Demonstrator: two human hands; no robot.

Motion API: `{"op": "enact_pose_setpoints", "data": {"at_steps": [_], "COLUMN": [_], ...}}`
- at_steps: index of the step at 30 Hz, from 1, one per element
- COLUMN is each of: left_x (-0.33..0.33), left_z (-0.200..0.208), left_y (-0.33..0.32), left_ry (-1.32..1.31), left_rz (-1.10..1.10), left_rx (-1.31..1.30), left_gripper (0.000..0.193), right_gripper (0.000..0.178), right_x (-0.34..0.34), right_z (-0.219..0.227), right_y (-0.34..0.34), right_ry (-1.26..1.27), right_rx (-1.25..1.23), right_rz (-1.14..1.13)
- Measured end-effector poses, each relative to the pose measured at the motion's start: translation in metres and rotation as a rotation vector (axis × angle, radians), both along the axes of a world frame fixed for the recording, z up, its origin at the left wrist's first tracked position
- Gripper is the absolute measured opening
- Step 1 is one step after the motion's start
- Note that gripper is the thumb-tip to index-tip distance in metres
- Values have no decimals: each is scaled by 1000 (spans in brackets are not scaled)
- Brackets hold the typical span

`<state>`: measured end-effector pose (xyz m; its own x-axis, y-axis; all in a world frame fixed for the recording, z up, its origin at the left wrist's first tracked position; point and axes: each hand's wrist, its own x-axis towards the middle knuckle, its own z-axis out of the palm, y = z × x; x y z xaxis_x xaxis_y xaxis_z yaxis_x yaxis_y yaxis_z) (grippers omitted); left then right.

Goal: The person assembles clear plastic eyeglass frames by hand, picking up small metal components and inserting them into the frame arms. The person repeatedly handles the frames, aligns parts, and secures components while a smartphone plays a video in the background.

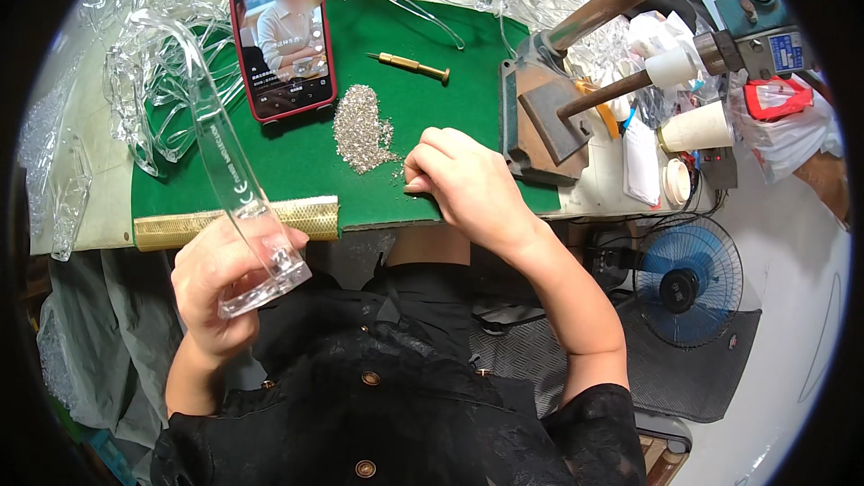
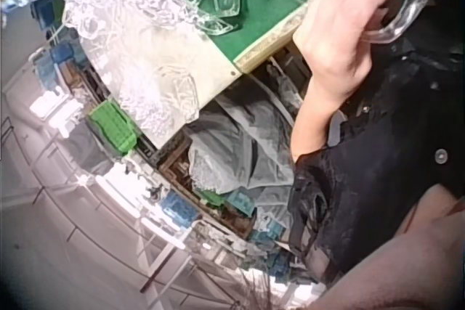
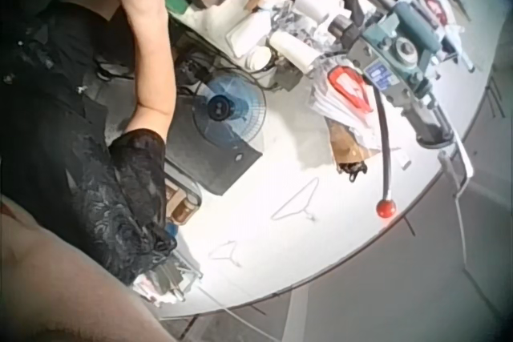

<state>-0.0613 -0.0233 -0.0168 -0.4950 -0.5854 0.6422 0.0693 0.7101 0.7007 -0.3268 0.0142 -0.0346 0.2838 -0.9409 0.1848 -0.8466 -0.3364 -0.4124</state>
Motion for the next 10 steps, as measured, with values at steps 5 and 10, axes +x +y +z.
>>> {"op": "enact_pose_setpoints", "data": {"at_steps": [5,10], "left_x": [-10,-19], "left_z": [1,-3], "left_y": [-2,-4], "left_ry": [29,-13], "left_rz": [-18,-154], "left_rx": [-17,21], "left_gripper": [23,26], "right_gripper": [14,10], "right_x": [1,-20], "right_z": [6,6], "right_y": [0,4], "right_ry": [82,-200], "right_rx": [-15,45], "right_rz": [23,-11]}}
